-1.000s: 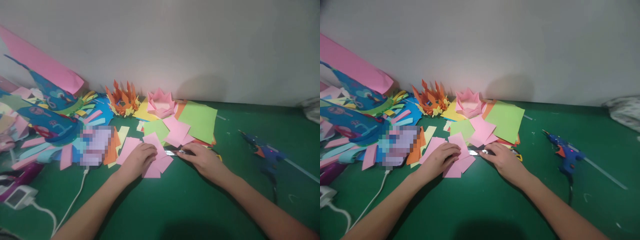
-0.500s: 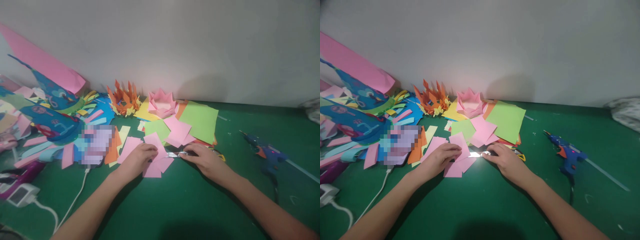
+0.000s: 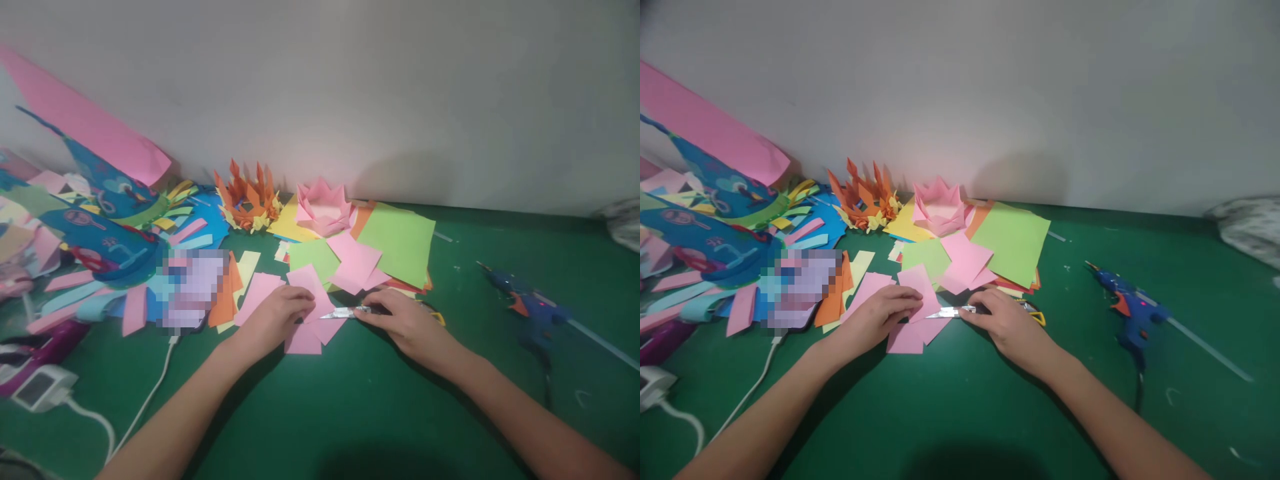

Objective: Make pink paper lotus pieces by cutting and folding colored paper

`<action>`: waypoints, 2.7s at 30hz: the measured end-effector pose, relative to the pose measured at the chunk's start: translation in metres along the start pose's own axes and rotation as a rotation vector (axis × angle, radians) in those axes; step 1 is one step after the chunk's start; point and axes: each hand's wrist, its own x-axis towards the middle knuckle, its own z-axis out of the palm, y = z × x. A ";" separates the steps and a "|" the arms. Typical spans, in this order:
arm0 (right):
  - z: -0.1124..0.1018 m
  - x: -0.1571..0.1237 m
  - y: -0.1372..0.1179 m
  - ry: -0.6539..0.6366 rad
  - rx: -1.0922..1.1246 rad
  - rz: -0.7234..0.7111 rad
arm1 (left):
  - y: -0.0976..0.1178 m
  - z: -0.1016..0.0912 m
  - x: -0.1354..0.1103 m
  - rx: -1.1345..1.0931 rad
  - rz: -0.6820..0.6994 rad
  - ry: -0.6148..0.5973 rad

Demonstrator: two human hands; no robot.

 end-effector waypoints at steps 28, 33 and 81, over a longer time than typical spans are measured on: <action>0.002 0.008 -0.012 0.027 0.008 -0.027 | -0.001 0.000 0.001 -0.006 -0.012 0.015; 0.003 0.008 -0.013 0.024 0.018 -0.023 | 0.000 0.000 0.001 -0.022 -0.003 0.023; 0.005 0.013 -0.037 -0.052 0.048 -0.141 | -0.036 -0.031 -0.013 0.235 -0.550 0.571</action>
